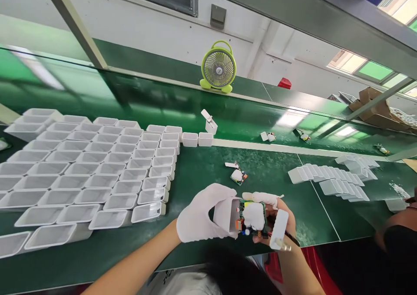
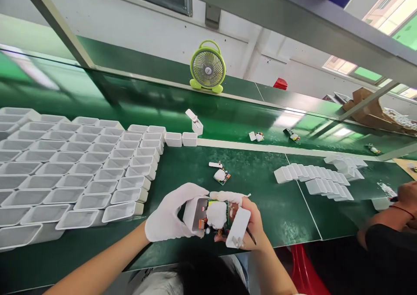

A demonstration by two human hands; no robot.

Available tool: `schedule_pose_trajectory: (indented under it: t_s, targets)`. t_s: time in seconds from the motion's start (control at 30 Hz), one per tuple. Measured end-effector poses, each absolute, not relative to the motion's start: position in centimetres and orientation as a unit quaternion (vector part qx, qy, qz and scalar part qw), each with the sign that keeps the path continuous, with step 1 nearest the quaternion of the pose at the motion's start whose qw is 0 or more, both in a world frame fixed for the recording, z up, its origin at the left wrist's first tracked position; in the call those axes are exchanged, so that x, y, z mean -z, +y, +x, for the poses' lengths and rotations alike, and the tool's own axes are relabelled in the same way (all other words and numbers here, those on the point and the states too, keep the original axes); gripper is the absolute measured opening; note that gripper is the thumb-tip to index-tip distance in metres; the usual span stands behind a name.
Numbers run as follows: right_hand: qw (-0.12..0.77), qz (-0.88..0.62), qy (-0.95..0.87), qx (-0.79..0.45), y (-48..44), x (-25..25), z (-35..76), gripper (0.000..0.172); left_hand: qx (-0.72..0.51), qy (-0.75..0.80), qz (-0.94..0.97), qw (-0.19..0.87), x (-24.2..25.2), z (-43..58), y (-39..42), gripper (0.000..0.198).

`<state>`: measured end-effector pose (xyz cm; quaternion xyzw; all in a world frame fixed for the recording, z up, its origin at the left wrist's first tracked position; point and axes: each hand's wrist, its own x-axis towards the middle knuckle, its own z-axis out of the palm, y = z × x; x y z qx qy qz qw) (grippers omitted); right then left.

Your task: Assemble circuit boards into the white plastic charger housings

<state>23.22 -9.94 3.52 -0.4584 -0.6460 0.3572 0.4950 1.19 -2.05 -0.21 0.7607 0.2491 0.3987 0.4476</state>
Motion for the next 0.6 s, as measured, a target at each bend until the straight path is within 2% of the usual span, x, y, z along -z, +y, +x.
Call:
schedule_pose_trajectory:
  t_s: [0.3, 0.6]
  targets:
    - [0.468, -0.482, -0.675, -0.305, -9.3, -4.2, 22.8, 0.070, -0.447, 0.191, 0.794, 0.364, 0.9, 1.1, -1.5, 0.081]
    - [0.469, -0.477, -0.680, -0.301, -9.0, -4.4, 22.8, 0.072, -0.450, 0.179, 0.808, 0.335, 0.7, 1.0, -1.3, 0.073]
